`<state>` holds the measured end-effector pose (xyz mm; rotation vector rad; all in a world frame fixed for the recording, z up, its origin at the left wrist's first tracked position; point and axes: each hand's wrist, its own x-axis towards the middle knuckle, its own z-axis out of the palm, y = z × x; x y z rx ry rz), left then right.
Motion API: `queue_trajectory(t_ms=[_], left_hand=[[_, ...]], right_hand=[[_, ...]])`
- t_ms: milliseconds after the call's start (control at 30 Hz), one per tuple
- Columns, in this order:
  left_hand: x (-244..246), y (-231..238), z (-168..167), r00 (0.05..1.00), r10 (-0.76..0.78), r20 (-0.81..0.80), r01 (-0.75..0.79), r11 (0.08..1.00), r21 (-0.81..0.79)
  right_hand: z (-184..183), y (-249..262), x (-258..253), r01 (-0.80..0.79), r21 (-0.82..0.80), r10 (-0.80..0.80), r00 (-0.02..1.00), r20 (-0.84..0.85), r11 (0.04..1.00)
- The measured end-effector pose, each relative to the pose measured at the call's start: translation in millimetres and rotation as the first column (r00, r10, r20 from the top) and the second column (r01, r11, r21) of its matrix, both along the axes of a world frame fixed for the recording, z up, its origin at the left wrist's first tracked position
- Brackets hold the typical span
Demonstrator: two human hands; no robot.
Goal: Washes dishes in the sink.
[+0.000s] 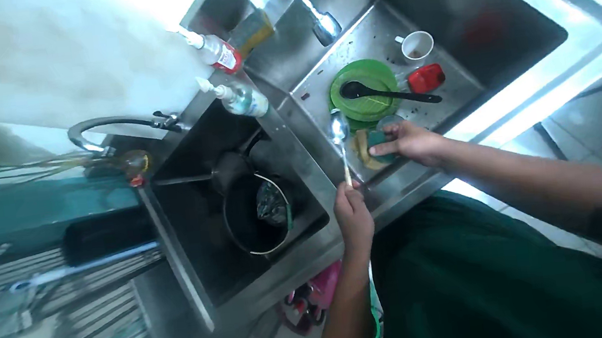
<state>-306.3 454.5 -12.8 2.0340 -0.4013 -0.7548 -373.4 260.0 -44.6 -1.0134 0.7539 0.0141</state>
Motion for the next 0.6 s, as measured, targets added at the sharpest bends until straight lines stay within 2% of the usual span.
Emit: queue_trajectory(t_ms=[67, 133, 267, 367, 433, 533, 600], left_hand=[[6.4, 6.2, -1.6, 0.999, -0.016, -0.034, 0.016, 1.000, 0.001], [4.4, 9.8, -2.8, 0.990, -0.086, -0.108, 0.090, 0.996, 0.028], [-5.8, 10.9, -5.8, 0.972, -0.132, -0.193, 0.133, 0.991, -0.010], [1.0, 12.7, 1.1, 0.970, -0.127, -0.209, 0.134, 0.991, 0.018], [4.2, 14.0, 4.3, 0.965, -0.128, -0.229, 0.144, 0.988, 0.057], [7.4, 14.6, 5.9, 0.954, -0.147, -0.261, 0.169, 0.984, 0.063], [6.6, 14.9, 10.9, 0.948, -0.154, -0.278, 0.179, 0.981, 0.067]], right_hand=[[-3.6, 5.1, -5.2, 0.123, 0.086, -0.128, 0.990, 0.056, 0.989], [-0.3, 15.3, 0.5, 0.173, 0.123, -0.183, 0.980, 0.077, 0.977], [-2.2, 24.5, 27.6, 0.174, -0.043, -0.173, 0.985, 0.015, 0.984], [-13.0, 21.6, 39.0, 0.244, -0.082, -0.243, 0.970, 0.026, 0.966], [-14.9, 31.4, 40.8, 0.272, -0.085, -0.276, 0.960, -0.039, 0.959], [-7.8, 35.0, 37.6, 0.205, -0.081, -0.214, 0.970, -0.118, 0.975], [-8.8, 24.1, 34.7, 0.184, -0.149, -0.199, 0.975, -0.095, 0.972]])
